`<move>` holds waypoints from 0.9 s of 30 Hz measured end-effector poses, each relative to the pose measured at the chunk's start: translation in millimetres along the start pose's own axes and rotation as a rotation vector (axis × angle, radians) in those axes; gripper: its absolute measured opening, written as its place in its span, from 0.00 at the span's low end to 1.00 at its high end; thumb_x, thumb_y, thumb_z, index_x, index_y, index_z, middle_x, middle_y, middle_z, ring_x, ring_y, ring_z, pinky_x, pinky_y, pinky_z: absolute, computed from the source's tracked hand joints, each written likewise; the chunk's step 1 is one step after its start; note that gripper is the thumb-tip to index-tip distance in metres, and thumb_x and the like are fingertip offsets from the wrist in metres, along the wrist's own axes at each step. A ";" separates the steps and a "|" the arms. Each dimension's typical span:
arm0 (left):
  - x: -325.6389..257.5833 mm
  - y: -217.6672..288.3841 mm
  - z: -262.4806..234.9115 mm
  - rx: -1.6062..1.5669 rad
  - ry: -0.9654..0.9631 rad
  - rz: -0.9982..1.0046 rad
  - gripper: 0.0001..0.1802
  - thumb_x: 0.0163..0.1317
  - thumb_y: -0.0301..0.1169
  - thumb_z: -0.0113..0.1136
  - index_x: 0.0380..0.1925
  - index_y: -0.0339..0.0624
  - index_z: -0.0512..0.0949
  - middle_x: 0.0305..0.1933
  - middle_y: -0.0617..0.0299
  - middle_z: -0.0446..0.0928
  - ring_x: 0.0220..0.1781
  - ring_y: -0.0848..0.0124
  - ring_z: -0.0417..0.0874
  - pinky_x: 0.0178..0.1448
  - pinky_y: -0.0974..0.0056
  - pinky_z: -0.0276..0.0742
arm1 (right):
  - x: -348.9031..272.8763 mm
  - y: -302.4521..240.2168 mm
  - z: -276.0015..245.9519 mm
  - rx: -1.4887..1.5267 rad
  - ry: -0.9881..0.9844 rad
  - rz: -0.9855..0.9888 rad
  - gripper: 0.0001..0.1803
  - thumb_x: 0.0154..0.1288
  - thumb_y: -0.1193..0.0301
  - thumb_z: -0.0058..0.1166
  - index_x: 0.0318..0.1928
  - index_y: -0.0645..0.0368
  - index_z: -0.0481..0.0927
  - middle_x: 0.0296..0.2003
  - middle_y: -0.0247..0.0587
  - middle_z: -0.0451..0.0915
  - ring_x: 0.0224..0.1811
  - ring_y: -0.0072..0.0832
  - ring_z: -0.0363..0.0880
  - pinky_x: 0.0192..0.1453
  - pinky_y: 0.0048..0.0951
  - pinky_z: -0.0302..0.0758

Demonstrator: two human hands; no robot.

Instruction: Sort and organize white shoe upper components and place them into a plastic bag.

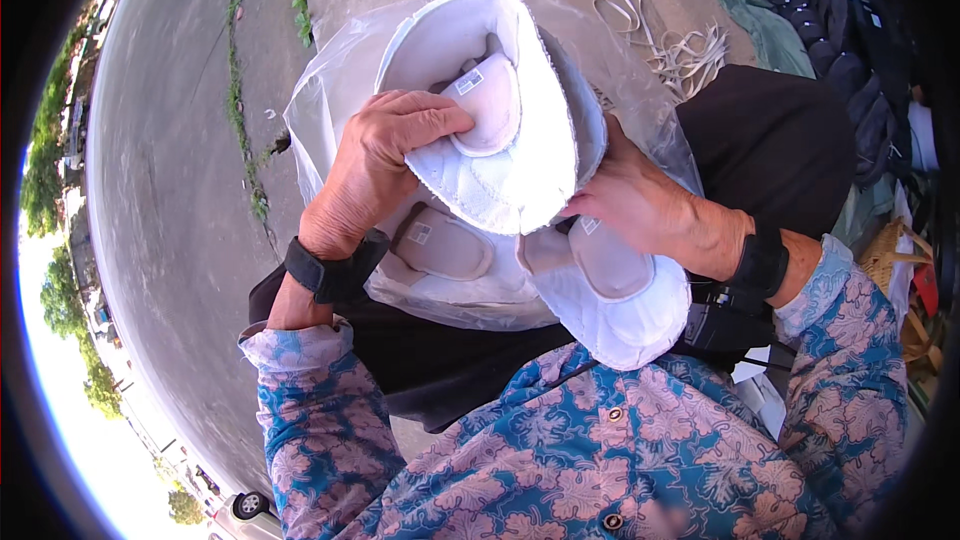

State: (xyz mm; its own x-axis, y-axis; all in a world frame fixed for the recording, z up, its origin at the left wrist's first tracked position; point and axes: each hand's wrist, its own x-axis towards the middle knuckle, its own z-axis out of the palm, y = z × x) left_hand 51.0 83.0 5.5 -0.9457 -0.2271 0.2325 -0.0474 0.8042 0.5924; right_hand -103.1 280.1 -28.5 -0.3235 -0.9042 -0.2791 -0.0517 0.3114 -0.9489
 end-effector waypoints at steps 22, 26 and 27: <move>1.4 17.7 -19.8 0.197 -0.089 0.014 0.18 0.36 0.26 0.72 0.33 0.44 0.84 0.38 0.62 0.83 0.42 0.61 0.82 0.53 0.59 0.73 | 86.1 -5.6 -27.4 0.491 -0.307 0.349 0.17 0.72 0.68 0.41 0.53 0.66 0.74 0.43 0.39 0.81 0.39 0.21 0.80 0.44 0.26 0.79; 13.0 26.9 -39.6 0.412 -0.049 0.101 0.20 0.34 0.27 0.71 0.34 0.46 0.83 0.39 0.65 0.81 0.41 0.63 0.81 0.48 0.60 0.73 | 100.4 7.0 -19.6 0.464 -0.239 0.036 0.18 0.73 0.68 0.37 0.52 0.66 0.75 0.39 0.38 0.81 0.36 0.19 0.78 0.42 0.23 0.77; 12.7 18.5 -39.2 0.382 -0.081 0.067 0.19 0.35 0.27 0.72 0.33 0.46 0.83 0.41 0.63 0.82 0.42 0.61 0.81 0.50 0.60 0.74 | 106.2 10.9 -14.7 0.399 -0.299 -0.081 0.19 0.73 0.67 0.36 0.53 0.66 0.75 0.40 0.38 0.80 0.37 0.18 0.77 0.44 0.23 0.76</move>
State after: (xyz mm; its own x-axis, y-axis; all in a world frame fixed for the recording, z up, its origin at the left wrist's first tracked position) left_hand 50.7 73.5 49.6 -0.9723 -0.1354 0.1906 -0.0865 0.9657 0.2447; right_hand -151.9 191.8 -66.3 -0.0457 -0.9831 -0.1773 0.3186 0.1538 -0.9353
